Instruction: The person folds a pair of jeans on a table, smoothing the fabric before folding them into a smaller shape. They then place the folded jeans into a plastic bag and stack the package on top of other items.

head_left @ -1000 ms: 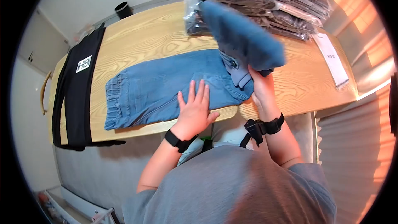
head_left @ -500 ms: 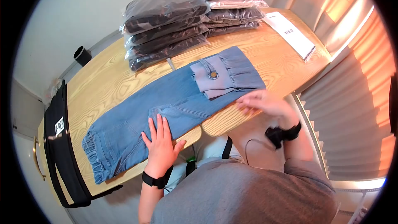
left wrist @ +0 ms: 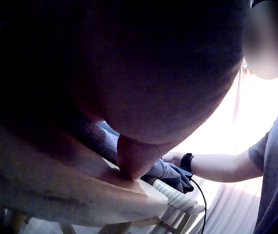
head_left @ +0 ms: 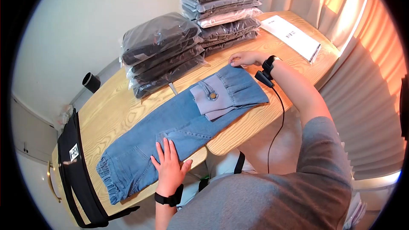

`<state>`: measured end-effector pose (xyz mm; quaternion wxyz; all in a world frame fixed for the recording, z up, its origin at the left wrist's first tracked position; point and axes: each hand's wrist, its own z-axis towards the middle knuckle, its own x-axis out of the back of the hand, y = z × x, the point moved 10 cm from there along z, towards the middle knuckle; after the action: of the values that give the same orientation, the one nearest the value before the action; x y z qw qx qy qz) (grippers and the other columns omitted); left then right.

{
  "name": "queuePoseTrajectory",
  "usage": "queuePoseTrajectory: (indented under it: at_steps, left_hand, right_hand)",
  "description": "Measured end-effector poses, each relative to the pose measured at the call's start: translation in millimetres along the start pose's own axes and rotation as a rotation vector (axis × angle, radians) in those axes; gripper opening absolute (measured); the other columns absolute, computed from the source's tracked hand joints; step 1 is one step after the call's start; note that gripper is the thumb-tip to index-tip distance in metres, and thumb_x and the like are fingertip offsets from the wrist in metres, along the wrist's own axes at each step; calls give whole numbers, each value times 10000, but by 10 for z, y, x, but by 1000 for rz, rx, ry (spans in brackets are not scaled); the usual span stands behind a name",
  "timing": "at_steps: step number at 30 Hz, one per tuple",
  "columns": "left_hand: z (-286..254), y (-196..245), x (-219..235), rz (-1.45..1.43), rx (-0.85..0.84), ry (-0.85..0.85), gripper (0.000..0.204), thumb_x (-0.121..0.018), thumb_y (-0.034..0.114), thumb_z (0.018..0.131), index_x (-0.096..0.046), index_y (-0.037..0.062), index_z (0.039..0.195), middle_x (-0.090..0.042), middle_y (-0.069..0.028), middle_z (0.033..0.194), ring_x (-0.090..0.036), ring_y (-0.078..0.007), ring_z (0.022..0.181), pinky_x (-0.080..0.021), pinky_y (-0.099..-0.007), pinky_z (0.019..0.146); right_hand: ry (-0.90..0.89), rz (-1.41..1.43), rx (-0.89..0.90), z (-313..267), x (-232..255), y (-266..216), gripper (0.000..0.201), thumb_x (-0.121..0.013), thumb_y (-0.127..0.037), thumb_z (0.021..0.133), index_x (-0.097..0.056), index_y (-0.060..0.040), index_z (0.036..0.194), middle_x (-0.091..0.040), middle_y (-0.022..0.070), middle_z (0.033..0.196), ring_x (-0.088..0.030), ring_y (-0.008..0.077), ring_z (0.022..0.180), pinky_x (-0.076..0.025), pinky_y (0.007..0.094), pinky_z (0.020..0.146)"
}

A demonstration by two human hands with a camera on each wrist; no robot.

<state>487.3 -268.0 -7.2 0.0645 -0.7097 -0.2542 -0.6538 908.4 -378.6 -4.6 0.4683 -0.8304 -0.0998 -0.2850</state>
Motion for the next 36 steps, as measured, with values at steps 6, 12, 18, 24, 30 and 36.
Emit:
queuePoseTrajectory:
  at_steps: [6, 12, 18, 24, 30, 36]
  left_hand:
    - [6, 3, -7, 2, 5, -1, 876, -604, 437, 842, -181, -22, 1457, -131, -187, 1544, -48, -395, 1430, -66, -676, 1051]
    - [1, -2, -18, -3, 0, 2, 870, -604, 431, 843, -182, -15, 1459, -135, -187, 1543, -44, -394, 1430, -66, -678, 1050]
    - [-1, -15, -48, 20, -11, 9, 871, -608, 422, 842, -173, -4, 1465, -120, -178, 1548, -38, -385, 1434, -65, -672, 1053]
    - [1, 23, -22, 42, -16, 35, 852, -611, 420, 843, -208, -22, 1450, -146, -174, 1543, -72, -396, 1425, -113, -685, 1041]
    - [6, -7, -74, 33, 0, 5, 848, -609, 379, 847, -172, 1, 1467, -119, -166, 1552, -26, -380, 1436, -67, -668, 1055]
    - [7, 1, -46, 72, -9, 48, 851, -617, 411, 840, -208, -11, 1455, -146, -166, 1545, -67, -383, 1430, -112, -684, 1042]
  right_hand:
    - [-90, 146, 20, 268, 57, 275, 224, -595, -269, 928, -572, -72, 1033, -537, -36, 910, -446, 72, 788, -375, 222, 704]
    - [-228, 524, 108, 275, 64, 388, 141, -594, -185, 925, -553, -53, 955, -590, 95, 1155, -525, 171, 1062, -371, 305, 967]
    - [-87, 374, 176, 268, 128, 366, 104, -605, -152, 905, -549, -65, 915, -572, 114, 1198, -514, 192, 1105, -384, 316, 970]
    - [295, -362, 135, -940, -48, -493, 482, -603, -122, 810, -477, -72, 1272, -496, 158, 1315, -482, 293, 1222, -400, 369, 1015]
    - [347, -496, 204, -1600, -829, -422, 730, -555, 51, 685, -399, -95, 1383, -283, 202, 1482, -262, 351, 1381, -270, 383, 1124]
    - [583, -291, 243, -1589, -865, -231, 745, -477, 141, 683, -411, -112, 1381, -294, 178, 1486, -265, 341, 1383, -254, 384, 1134]
